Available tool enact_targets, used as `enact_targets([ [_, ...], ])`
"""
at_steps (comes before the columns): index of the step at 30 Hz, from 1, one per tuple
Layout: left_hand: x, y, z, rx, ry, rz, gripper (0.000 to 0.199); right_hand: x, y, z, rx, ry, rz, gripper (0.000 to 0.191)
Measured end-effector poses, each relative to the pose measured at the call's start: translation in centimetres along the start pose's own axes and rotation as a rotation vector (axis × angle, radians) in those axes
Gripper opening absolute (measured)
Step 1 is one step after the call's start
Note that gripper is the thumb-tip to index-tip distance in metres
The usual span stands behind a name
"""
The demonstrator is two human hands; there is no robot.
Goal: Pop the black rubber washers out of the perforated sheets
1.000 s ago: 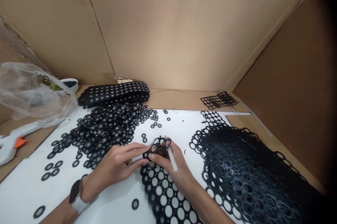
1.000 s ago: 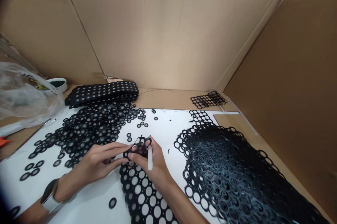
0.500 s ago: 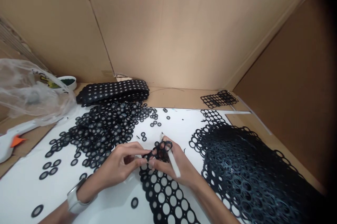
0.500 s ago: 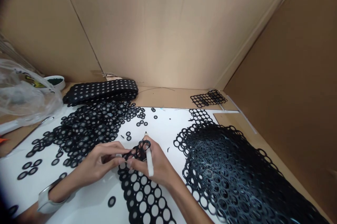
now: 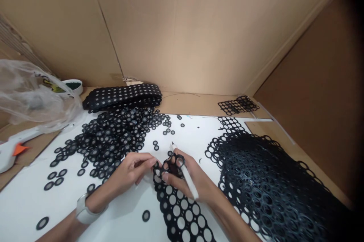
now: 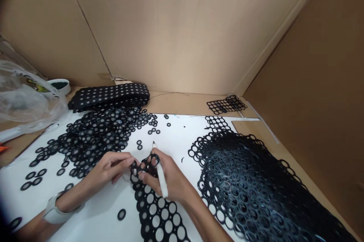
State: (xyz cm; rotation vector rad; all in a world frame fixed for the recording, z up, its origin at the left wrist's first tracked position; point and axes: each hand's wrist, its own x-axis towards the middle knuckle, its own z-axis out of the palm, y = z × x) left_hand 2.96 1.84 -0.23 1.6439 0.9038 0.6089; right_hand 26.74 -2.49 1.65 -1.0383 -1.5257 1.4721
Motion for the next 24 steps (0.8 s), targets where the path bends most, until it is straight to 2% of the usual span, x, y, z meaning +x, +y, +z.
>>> enact_targets([
  [3,0.3,-0.2,-0.6,0.0,0.088,-0.018,0.048,0.1,0.0,0.0,-0.009,0.009,-0.001,0.029],
  [8,0.6,-0.7,-3.3,0.049,0.526,-0.032,0.043,0.2,0.5,-0.5,0.03,0.062,0.006,0.037],
  [10,0.6,-0.6,-4.1,0.126,0.613,0.017,0.039,0.3,0.8,-0.7,0.037,0.077,0.018,0.037],
  [11,0.6,-0.5,-4.2,0.166,0.608,0.062,0.035,0.3,0.9,-0.8,0.041,0.089,0.032,0.036],
  [13,0.4,-0.2,-3.7,0.248,0.525,0.183,0.026,0.3,1.0,-0.7,0.06,0.123,0.054,0.036],
  [16,0.0,-0.1,-2.0,0.376,0.337,0.35,0.019,0.3,1.1,-0.4,0.114,0.145,0.061,0.039],
  [19,-0.3,-0.2,-0.5,0.442,0.217,0.425,0.017,0.4,1.0,0.0,0.139,0.15,0.059,0.036],
  [21,-0.3,-0.2,-0.1,0.455,0.216,0.42,0.014,0.4,1.0,0.3,0.115,0.155,0.071,0.032],
  [24,-0.1,-0.1,-0.8,0.471,0.336,0.371,0.023,0.3,1.3,0.4,0.095,0.19,0.071,0.034],
])
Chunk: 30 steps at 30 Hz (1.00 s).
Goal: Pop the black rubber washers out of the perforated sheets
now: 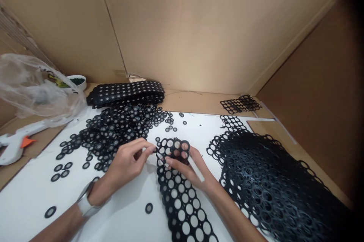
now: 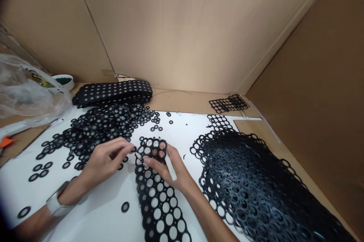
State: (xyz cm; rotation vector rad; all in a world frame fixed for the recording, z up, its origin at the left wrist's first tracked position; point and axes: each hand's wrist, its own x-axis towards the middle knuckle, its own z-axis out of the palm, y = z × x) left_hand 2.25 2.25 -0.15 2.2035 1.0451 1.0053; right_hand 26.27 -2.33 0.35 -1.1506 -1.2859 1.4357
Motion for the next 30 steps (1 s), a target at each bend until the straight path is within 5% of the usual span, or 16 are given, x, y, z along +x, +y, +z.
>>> enact_targets([
  [6,1.5,-2.6,-3.3,0.094,0.35,-0.261,0.023,-0.2,0.6,-0.1,0.094,0.068,0.001,0.042],
  [9,1.7,-2.7,-4.2,0.115,0.393,-0.28,0.038,0.1,0.3,0.0,0.205,0.087,0.009,0.048],
  [12,1.3,-1.7,-3.3,0.039,0.256,-0.258,0.039,0.4,-0.4,0.3,0.257,0.093,-0.01,0.049],
  [16,0.5,-0.1,-0.8,-0.219,-0.2,-0.389,0.044,0.7,-1.5,0.5,0.18,0.143,-0.036,0.048],
  [18,0.2,0.4,0.1,-0.291,-0.314,-0.399,0.039,0.7,-1.8,0.5,0.148,0.178,-0.053,0.05],
  [22,0.2,0.7,0.5,-0.352,-0.248,-0.409,0.048,0.9,-1.6,0.1,0.179,0.182,-0.037,0.057],
  [30,0.1,-0.4,0.6,-0.461,-0.14,-0.542,0.054,0.7,-1.3,-0.2,0.17,-0.122,0.142,0.047],
])
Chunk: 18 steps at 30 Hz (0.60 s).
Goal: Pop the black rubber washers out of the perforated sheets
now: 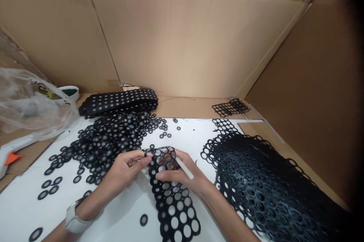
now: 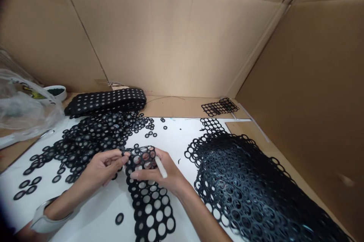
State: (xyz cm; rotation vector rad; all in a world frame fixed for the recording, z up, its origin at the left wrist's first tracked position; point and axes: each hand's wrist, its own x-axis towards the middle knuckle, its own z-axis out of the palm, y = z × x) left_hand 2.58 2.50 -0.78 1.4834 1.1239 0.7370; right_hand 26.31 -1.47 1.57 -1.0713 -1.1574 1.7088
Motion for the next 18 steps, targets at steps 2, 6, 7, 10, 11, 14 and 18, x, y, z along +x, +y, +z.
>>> enact_targets([
  [2,0.1,-0.3,0.1,0.036,0.012,0.007,0.053,-0.3,0.4,0.5,0.053,0.003,0.065,0.047],
  [6,-0.2,-0.6,0.1,0.237,0.179,0.152,0.04,-0.6,1.4,1.0,0.137,0.085,0.127,0.049],
  [7,-0.4,-0.6,0.2,0.296,0.234,0.214,0.036,-0.5,1.5,1.0,0.137,0.095,0.127,0.049],
  [10,-0.9,-0.3,0.2,0.404,0.291,0.489,0.013,-0.5,1.6,0.9,0.126,0.095,0.107,0.047],
  [11,-1.0,-0.1,0.2,0.414,0.262,0.582,0.01,-0.5,1.5,0.9,0.123,0.087,0.092,0.046],
  [14,-1.0,0.2,0.2,0.399,0.124,0.703,0.032,-0.4,1.3,0.8,0.105,0.061,0.042,0.043],
  [18,-0.9,0.7,0.5,0.328,0.063,0.58,0.016,-0.3,1.6,0.8,0.015,0.015,-0.029,0.042],
])
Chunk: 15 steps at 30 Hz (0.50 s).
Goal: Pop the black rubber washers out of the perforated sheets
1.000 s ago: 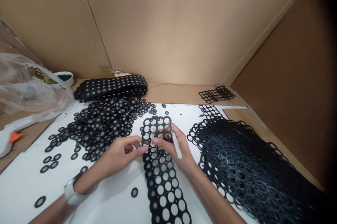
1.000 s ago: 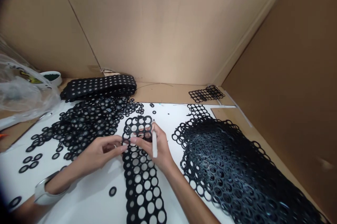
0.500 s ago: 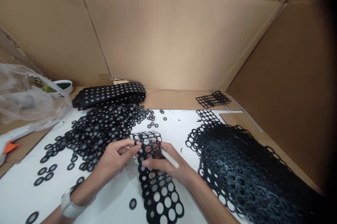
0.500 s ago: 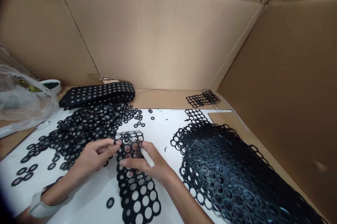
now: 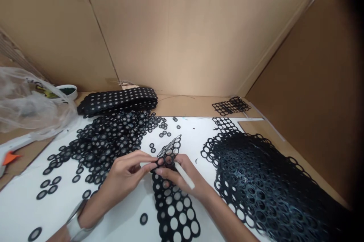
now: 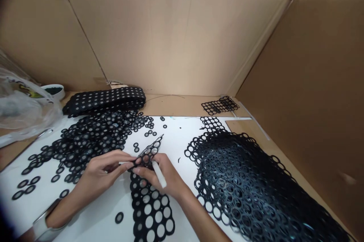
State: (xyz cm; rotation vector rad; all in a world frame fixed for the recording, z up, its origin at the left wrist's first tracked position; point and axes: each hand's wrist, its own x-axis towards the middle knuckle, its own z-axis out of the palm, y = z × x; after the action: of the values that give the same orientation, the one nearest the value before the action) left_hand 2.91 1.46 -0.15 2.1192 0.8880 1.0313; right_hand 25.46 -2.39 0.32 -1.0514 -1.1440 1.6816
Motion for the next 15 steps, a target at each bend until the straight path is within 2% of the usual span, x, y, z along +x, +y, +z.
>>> enact_targets([
  [1,0.0,0.2,0.1,-0.005,-0.002,-0.051,0.015,0.0,0.1,0.1,-0.028,-0.011,-0.021,0.041],
  [5,0.1,0.5,0.1,0.003,0.033,-0.251,0.033,0.2,0.2,0.5,-0.134,0.025,-0.078,0.04],
  [7,0.3,-0.3,-0.5,-0.006,0.108,-0.348,0.037,0.2,0.2,0.7,-0.188,0.041,-0.101,0.042],
  [9,0.7,-1.6,-1.7,0.022,0.245,-0.419,0.035,0.1,0.1,0.8,-0.221,0.044,-0.103,0.042],
  [11,1.1,-2.9,-3.1,0.092,0.385,-0.46,0.031,-0.2,0.0,0.7,-0.213,0.051,-0.049,0.043],
  [12,1.3,-3.3,-3.6,0.122,0.419,-0.469,0.03,-0.3,-0.1,0.6,-0.199,0.069,-0.017,0.044],
  [15,1.5,-2.8,-4.0,0.204,0.405,-0.376,0.03,-0.8,-0.5,0.3,-0.178,0.15,0.01,0.044],
])
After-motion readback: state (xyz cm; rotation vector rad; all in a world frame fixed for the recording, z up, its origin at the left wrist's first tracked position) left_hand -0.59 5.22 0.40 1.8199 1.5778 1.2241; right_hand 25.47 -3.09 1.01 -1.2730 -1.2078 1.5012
